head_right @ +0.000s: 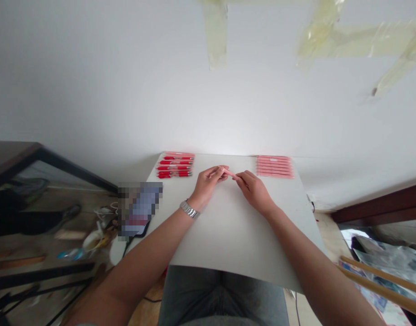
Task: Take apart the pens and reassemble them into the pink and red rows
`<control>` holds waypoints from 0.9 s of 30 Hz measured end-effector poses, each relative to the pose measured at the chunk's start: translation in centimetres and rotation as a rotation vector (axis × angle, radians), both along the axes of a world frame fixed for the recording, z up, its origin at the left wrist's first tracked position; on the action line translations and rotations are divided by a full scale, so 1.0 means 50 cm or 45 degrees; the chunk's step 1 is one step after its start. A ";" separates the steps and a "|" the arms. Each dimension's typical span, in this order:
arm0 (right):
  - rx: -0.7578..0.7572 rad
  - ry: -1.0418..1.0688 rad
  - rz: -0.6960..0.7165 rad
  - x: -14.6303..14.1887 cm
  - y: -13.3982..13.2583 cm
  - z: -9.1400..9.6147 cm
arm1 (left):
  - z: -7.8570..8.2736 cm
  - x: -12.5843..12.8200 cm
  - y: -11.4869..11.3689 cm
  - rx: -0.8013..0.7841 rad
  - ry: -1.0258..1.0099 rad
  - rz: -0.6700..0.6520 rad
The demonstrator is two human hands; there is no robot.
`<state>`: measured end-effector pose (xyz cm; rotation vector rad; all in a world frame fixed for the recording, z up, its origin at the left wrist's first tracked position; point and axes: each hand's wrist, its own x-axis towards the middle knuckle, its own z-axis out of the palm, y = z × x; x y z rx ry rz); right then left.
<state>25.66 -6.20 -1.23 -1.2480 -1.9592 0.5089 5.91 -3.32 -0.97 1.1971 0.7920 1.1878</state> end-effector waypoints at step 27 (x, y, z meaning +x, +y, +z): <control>-0.025 -0.018 -0.126 0.003 -0.001 -0.006 | -0.025 0.006 0.011 -0.053 -0.036 0.050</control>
